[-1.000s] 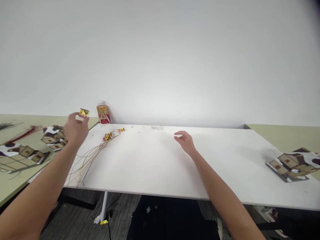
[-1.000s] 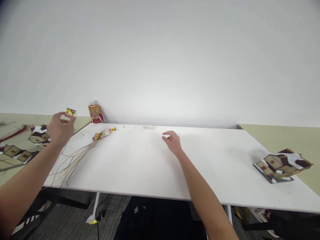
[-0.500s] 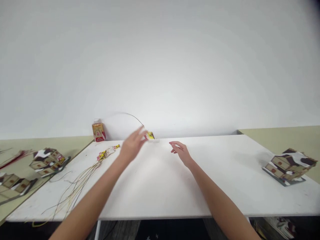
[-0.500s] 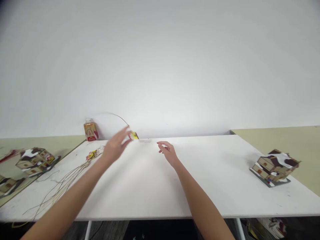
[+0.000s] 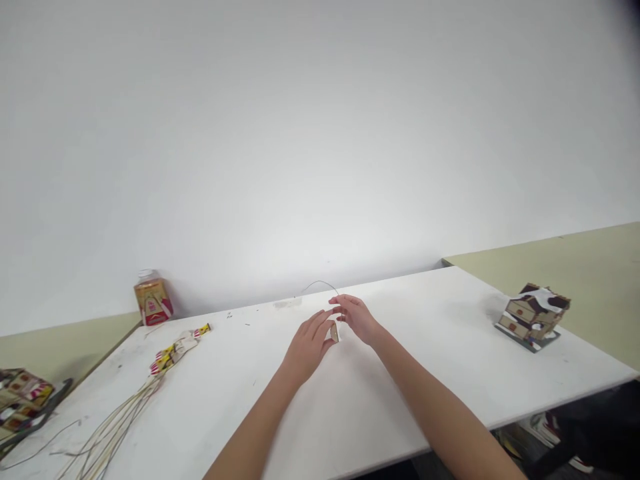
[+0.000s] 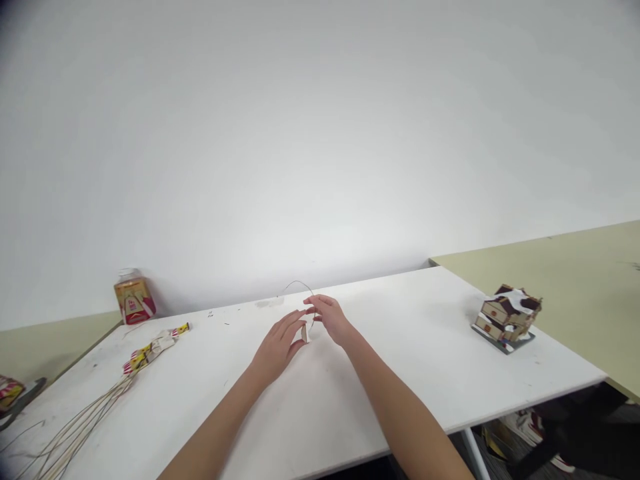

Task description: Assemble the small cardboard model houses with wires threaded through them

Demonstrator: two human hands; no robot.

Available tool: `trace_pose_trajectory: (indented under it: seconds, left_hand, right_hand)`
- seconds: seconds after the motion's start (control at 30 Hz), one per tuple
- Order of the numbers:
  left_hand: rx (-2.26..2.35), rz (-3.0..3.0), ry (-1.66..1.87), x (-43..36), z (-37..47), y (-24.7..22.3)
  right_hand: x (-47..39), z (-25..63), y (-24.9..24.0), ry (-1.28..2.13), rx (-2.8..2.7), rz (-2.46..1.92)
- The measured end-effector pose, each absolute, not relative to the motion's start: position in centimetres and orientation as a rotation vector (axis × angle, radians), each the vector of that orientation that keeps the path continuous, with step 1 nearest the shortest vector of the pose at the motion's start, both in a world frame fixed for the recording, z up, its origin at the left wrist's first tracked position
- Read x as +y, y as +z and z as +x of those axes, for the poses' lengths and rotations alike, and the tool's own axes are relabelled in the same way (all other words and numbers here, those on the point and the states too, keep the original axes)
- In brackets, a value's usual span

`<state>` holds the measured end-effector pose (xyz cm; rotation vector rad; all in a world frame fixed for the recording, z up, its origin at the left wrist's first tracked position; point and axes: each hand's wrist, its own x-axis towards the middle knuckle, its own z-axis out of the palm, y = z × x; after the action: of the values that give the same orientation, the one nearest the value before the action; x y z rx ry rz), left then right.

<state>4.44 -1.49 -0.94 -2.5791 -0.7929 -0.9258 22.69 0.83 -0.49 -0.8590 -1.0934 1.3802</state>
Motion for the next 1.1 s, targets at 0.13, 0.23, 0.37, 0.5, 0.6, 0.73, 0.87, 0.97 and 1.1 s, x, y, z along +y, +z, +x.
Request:
trace_pose_trajectory:
  seconds: [0.13, 0.23, 0.37, 0.5, 0.6, 0.73, 0.87, 0.97, 1.1]
  left_hand:
    - [-0.883, -2.604, -0.763, -1.5, 3.9, -2.1]
    - [-0.889, -2.566, -0.7, -1.3, 3.9, -2.8]
    - [-0.828, -2.564, -0.679, -0.8, 4.0, -3.5]
    - [-0.817, -2.579, -0.658, -0.3, 3.9, -3.9]
    - [-0.825, -2.588, -0.629, -0.1, 3.8, -4.2]
    - [-0.767, -2.642, -0.643, -0.1, 3.5, -4.2]
    - [-0.751, -2.671, -0.687, -0.1, 3.3, -3.9]
    - [-0.755, -2.704, -0.706, -0.3, 3.4, -3.7]
    - [-0.739, -2.746, -0.743, -0.8, 3.9, -3.5]
  right_hand:
    - [1.9, 23.3, -1.0, 1.385, -0.893, -0.845]
    - [2.7, 24.4, -1.1, 1.343, -0.781, -0.895]
    - [3.2, 26.0, -1.2, 1.272, -0.653, -0.9]
    - [3.3, 27.3, -1.0, 1.167, -0.599, -0.926]
    - [3.3, 28.1, -0.4, 1.086, -0.617, -0.96]
    - [2.6, 30.2, 0.8, 0.985, -0.626, -1.053]
    - [-0.5, 34.0, 1.3, 0.823, -0.573, -1.191]
    - [-4.6, 37.6, 0.4, 0.624, -0.492, -1.325]
    - [-10.8, 42.9, -1.7, 0.337, -0.347, -1.488]
